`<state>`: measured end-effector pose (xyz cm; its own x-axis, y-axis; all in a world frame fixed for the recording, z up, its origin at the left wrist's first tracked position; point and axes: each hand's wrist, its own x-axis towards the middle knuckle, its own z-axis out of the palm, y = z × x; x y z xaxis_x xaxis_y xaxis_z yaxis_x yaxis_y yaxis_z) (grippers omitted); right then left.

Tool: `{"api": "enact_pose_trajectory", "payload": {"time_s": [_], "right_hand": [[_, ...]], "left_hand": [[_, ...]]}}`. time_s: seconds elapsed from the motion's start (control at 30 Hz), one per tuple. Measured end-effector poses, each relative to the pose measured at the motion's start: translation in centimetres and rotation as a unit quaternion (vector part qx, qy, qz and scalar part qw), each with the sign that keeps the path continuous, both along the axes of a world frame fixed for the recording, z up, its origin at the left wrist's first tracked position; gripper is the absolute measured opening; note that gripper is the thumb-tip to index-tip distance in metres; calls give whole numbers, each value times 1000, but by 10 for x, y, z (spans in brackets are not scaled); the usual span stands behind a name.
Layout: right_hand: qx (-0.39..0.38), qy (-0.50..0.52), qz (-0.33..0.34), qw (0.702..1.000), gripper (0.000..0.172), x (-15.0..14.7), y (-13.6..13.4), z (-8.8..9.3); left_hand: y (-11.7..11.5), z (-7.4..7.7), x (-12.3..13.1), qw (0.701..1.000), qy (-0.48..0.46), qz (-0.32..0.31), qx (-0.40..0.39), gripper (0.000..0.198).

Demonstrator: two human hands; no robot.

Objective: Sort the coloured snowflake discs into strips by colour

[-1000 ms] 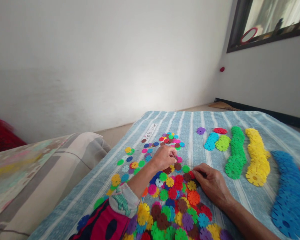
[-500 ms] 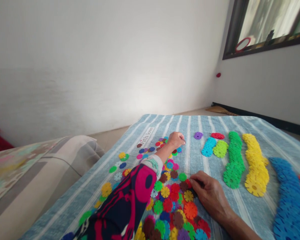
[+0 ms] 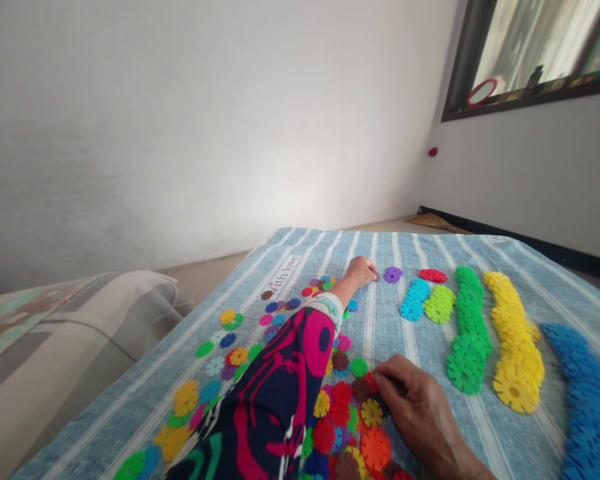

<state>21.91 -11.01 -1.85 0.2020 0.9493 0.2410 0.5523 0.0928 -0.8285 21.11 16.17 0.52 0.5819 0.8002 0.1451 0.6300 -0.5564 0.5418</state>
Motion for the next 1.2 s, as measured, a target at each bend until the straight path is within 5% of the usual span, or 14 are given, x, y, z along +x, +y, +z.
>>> {"api": "enact_pose_trajectory", "payload": {"time_s": [0.33, 0.57, 0.87, 1.2], "right_hand": [[-13, -6, 2, 1000, 30, 0, -1, -2], [-24, 7, 2, 1000, 29, 1, -2, -2], [-20, -8, 18, 1000, 31, 5, -2, -12], [-25, -13, 39, 999, 31, 8, -2, -11]], "left_hand": [[1, -3, -4, 999, 45, -6, 26, 18], [5, 7, -11, 997, 72, 9, 19, 14], [-17, -4, -16, 994, 35, 106, 0, 18], [-8, -7, -16, 988, 22, 152, -29, 18]]}}
